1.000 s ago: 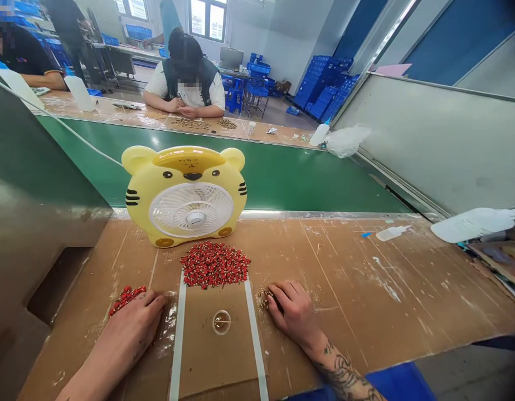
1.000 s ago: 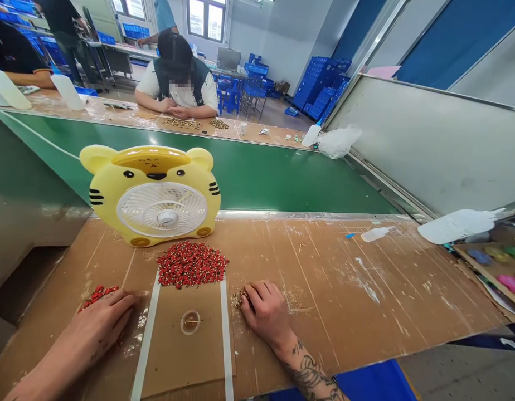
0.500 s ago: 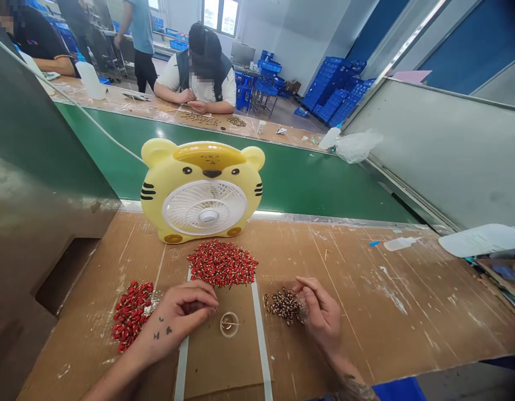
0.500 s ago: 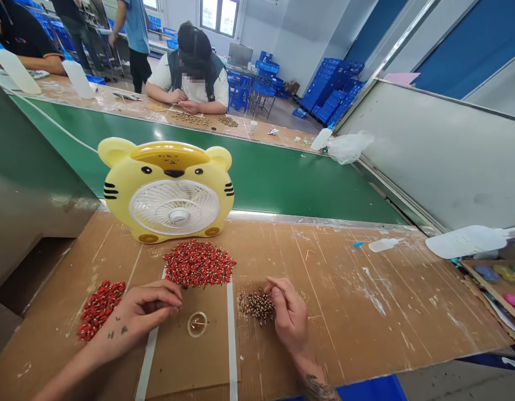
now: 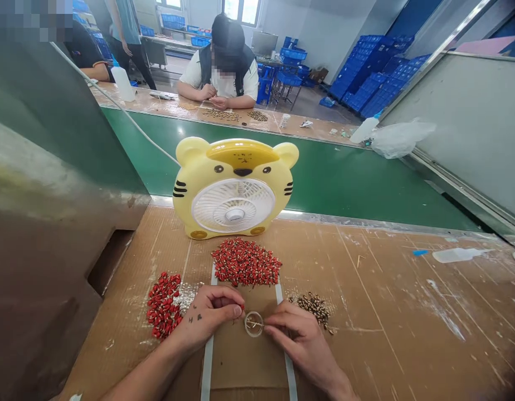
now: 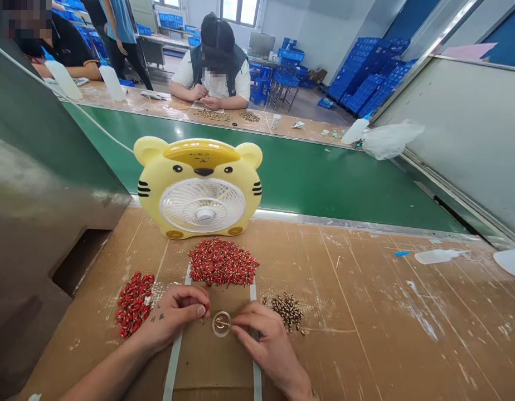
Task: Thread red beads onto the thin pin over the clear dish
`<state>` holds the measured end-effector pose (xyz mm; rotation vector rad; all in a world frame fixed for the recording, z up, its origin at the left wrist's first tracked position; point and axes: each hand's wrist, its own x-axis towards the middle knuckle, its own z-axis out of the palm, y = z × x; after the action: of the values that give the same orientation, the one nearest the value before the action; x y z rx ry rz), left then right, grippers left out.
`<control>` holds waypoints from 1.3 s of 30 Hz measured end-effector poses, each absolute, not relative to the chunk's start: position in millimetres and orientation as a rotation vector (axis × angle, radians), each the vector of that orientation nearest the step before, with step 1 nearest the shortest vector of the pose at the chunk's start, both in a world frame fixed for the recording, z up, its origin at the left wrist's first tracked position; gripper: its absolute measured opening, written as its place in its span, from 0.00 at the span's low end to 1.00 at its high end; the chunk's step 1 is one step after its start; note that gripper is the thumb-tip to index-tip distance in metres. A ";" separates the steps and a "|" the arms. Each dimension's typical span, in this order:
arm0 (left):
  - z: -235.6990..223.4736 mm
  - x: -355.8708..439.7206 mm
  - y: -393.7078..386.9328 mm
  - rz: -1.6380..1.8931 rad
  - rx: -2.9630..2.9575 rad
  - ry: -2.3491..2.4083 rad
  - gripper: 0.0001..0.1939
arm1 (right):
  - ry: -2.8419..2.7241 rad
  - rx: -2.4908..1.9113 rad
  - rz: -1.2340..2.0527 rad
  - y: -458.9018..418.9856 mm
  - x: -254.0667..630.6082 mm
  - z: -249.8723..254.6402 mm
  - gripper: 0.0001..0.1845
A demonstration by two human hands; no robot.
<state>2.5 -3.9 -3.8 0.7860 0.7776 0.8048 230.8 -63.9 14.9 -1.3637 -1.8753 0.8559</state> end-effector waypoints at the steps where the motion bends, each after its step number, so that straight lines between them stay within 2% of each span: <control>1: -4.1 2.7 -4.0 0.803 0.778 0.778 0.08 | -1.896 -1.323 0.838 -63.4 229.2 15.1 0.09; 9: -2.9 3.5 -2.4 0.862 0.765 0.749 0.07 | -2.107 -1.163 0.520 -55.5 211.3 8.9 0.11; 16: -1.7 4.4 -1.7 0.852 0.750 0.797 0.09 | -2.211 -1.098 0.411 -52.0 217.6 1.7 0.11; 23: -4.2 4.8 -3.0 0.793 0.780 0.882 0.11 | -2.266 -1.021 0.418 -46.3 222.4 6.0 0.10; 26: -5.2 6.1 -2.7 0.795 0.772 0.890 0.11 | -2.263 -1.004 0.516 -44.2 224.9 10.1 0.11; 32: -7.1 7.3 -1.9 0.782 0.753 0.907 0.09 | -1.871 -1.104 0.713 -41.2 230.7 20.6 0.10; 39: -9.2 6.9 -0.9 0.783 0.755 0.895 0.08 | -1.698 -1.122 0.698 -32.7 219.7 25.2 0.07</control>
<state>6.9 -0.9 -9.2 0.7547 0.8950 0.7830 219.7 -32.7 25.2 -1.1215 -1.6981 0.6976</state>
